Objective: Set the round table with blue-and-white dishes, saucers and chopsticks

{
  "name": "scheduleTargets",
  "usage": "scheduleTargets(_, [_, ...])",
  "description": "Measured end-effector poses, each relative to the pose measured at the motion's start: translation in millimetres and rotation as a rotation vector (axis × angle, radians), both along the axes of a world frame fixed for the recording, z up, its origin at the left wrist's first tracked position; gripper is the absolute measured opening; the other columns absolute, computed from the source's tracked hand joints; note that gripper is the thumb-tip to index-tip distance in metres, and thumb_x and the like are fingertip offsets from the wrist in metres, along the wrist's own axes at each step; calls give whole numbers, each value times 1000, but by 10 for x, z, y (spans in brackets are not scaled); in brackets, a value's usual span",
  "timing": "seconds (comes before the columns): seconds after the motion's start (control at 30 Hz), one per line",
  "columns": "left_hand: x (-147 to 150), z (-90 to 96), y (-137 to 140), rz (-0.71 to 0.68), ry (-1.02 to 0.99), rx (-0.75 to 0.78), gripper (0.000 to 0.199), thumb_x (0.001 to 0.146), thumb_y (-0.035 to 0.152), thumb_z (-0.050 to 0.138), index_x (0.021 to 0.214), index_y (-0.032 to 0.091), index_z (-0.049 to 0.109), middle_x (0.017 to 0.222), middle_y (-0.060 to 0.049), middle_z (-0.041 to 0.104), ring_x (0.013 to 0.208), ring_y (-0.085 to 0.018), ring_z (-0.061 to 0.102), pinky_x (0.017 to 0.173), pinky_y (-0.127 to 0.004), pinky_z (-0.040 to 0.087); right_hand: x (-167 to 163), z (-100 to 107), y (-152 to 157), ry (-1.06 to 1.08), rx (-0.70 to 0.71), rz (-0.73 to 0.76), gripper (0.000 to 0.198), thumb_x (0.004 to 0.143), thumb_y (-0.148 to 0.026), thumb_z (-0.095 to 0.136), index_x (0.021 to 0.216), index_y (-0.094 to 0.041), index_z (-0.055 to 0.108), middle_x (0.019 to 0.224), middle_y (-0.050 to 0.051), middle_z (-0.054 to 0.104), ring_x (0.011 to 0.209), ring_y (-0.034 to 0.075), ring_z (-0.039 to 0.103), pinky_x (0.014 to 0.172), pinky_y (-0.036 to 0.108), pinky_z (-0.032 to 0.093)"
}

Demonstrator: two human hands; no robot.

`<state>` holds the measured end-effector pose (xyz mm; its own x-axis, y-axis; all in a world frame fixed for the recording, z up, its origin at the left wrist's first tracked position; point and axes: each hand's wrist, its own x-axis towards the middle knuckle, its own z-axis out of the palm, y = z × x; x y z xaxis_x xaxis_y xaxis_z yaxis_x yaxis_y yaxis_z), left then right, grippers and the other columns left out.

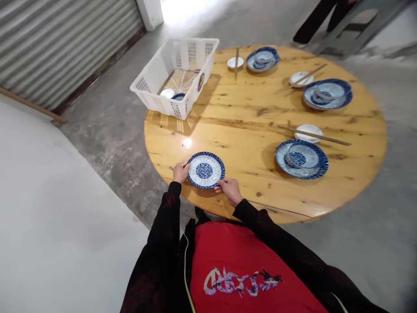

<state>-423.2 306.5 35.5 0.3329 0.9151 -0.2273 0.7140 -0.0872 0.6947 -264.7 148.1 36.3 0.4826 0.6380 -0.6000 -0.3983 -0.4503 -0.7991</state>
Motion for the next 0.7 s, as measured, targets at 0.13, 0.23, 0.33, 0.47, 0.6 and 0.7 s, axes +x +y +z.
scheduleTargets(0.13, [46, -55, 248, -8, 17, 17, 28, 85, 34, 52, 65, 17, 61, 60, 1, 49, 69, -15, 44, 64, -23, 29, -69, -41, 180, 5, 15, -26, 26, 73, -21, 73, 57, -18, 53, 50, 5, 62, 47, 15, 64, 40, 19, 49])
scheduleTargets(0.23, [73, -91, 388, -13, 27, 26, 28, 85, 35, 52, 67, 16, 63, 62, 0, 52, 70, -15, 46, 64, -23, 29, -109, -109, 280, -7, 20, -54, 24, 77, -15, 69, 58, -17, 54, 48, 3, 61, 45, 14, 63, 41, 17, 50])
scheduleTargets(0.33, [123, -131, 525, -20, 31, 34, 28, 85, 35, 53, 67, 16, 64, 64, 0, 56, 71, -15, 48, 64, -23, 30, -130, -174, 379, -21, 15, -91, 26, 80, -8, 63, 57, -17, 53, 47, 2, 61, 43, 12, 61, 41, 17, 51])
scheduleTargets(0.47, [223, -178, 724, -20, 31, 48, 27, 84, 35, 55, 68, 17, 67, 68, -2, 62, 73, -17, 54, 65, -24, 33, -148, -205, 527, -15, 8, -134, 29, 82, -5, 61, 57, -16, 54, 46, 3, 61, 40, 11, 59, 39, 16, 50])
scheduleTargets(0.6, [304, -198, 910, -5, 18, 63, 23, 83, 34, 57, 76, 18, 73, 81, -6, 70, 83, -22, 60, 71, -26, 38, -185, -209, 673, 18, 10, -166, 26, 80, -5, 65, 59, -16, 54, 46, 3, 62, 39, 11, 59, 39, 16, 50])
scheduleTargets(0.7, [325, -192, 1010, -15, -12, 80, 23, 83, 32, 55, 79, 19, 74, 82, -6, 71, 83, -22, 61, 73, -27, 40, -218, -208, 768, 50, 9, -188, 26, 80, -6, 67, 61, -17, 54, 46, 3, 62, 40, 11, 60, 40, 15, 51])
